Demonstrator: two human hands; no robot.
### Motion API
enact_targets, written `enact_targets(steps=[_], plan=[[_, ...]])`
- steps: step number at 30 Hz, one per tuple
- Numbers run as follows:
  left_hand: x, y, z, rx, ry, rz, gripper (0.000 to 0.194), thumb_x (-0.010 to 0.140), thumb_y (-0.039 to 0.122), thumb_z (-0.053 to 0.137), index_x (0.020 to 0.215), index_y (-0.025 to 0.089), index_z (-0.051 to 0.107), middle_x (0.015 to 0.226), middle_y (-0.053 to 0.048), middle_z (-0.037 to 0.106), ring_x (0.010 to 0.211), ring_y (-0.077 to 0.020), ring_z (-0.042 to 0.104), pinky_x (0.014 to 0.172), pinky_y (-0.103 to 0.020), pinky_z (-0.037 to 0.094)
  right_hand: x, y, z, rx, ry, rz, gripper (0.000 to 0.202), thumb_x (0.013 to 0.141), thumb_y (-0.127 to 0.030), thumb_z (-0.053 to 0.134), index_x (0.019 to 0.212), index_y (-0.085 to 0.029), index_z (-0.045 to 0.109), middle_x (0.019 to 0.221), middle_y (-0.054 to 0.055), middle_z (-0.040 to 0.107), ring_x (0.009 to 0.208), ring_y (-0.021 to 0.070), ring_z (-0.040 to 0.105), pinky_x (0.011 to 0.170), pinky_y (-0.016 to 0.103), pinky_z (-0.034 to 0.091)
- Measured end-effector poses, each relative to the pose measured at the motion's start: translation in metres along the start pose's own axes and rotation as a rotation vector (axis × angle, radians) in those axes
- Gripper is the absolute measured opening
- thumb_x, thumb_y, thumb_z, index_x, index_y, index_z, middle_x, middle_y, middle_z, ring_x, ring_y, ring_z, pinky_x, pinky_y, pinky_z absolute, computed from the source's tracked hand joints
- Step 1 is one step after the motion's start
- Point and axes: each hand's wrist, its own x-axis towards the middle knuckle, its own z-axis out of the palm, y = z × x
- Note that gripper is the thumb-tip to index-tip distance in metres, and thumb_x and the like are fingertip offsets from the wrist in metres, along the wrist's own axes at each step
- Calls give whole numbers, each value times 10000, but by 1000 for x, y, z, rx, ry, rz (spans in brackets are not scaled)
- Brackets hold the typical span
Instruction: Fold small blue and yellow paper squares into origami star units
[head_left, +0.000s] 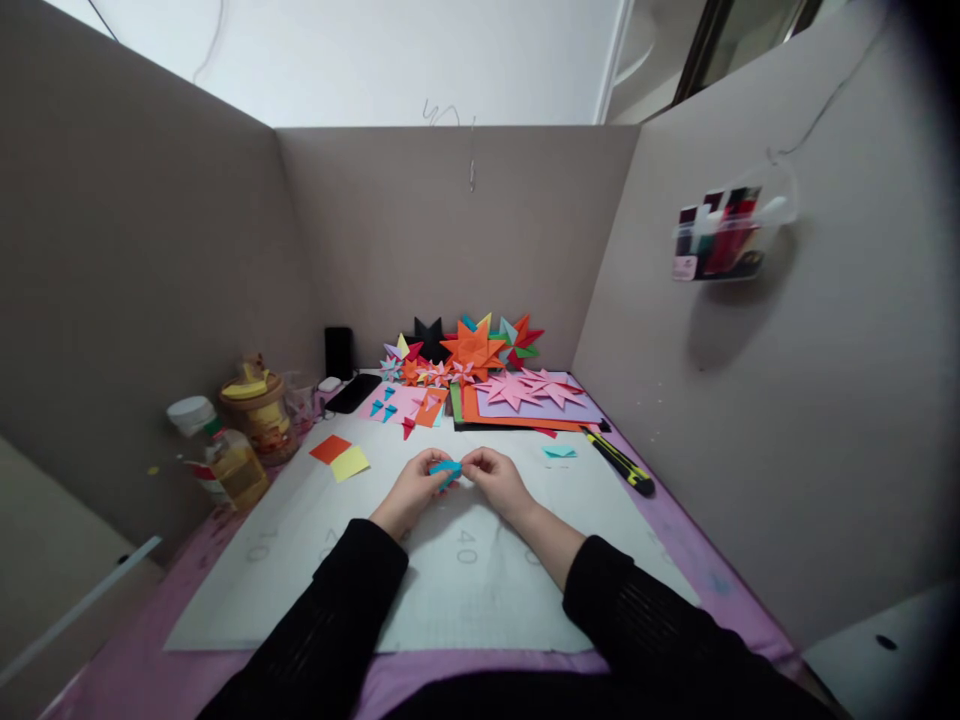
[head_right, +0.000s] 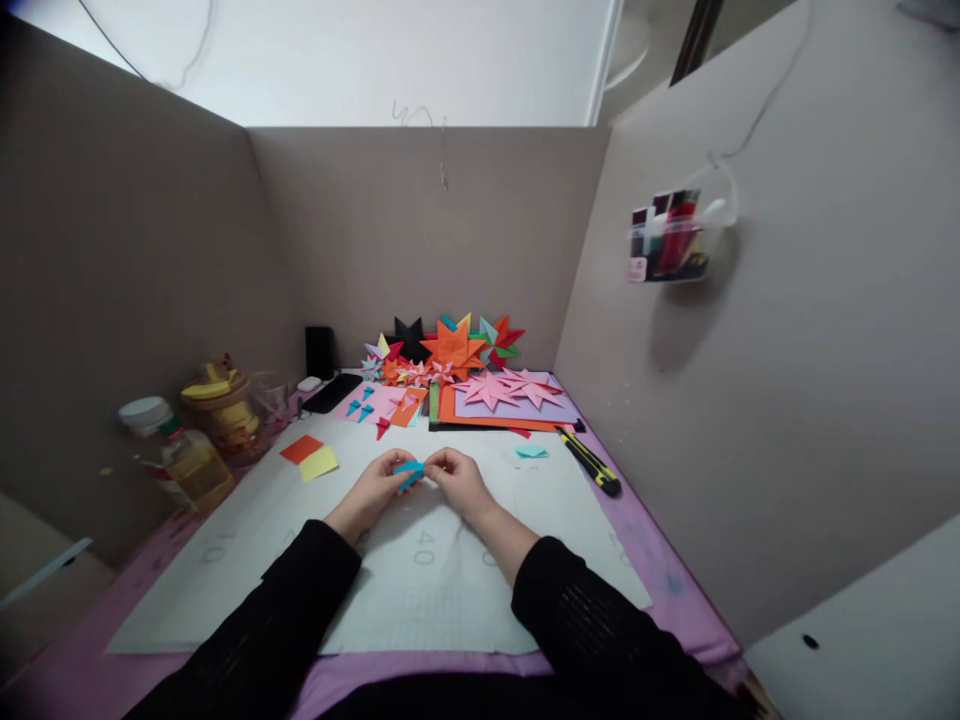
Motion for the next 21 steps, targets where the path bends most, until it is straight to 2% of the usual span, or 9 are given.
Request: enact_targets(steps=[3, 6, 12, 16, 21], plan=[[1, 0, 0, 27, 4, -6, 325, 701, 443, 606, 821, 145, 556, 638, -4, 578, 516, -99, 515, 461, -192, 360, 1, -3, 0, -33, 35, 2, 98, 680, -277, 606, 678, -182, 582, 602, -15, 553, 550, 124, 489, 546, 253, 392], [0, 1, 0, 106, 22, 50, 363, 765, 479, 510, 850, 137, 597, 675, -17, 586, 534, -101, 512, 491, -205, 387, 0, -6, 1, -82, 85, -26, 88, 680, -260, 594, 663, -186, 549, 582, -26, 519, 530, 118, 468, 521, 246, 374], [-2, 3, 3, 380, 122, 240, 264, 723, 380, 586, 802, 134, 639, 746, -47, 646, 671, -149, 561, 609, -234, 425, -2, -11, 4, -105, 122, -71, 97, 689, -265, 576, 688, -186, 519, 601, -31, 506, 548, 114, 466, 529, 236, 380], [-3, 5, 4, 487, 153, 285, 236, 763, 347, 531, 769, 141, 646, 725, -37, 649, 664, -147, 560, 619, -235, 421, -1, -8, 4, -113, 116, -95, 107, 688, -266, 577, 722, -186, 515, 621, -32, 490, 568, 112, 457, 537, 230, 379], [-4, 6, 4, 561, 131, 314, 226, 772, 318, 500, 733, 145, 640, 695, -18, 638, 635, -132, 545, 610, -223, 408, -2, -6, 4, -75, 63, -96, 125, 691, -260, 574, 778, -189, 521, 651, -30, 510, 594, 115, 483, 565, 236, 396]])
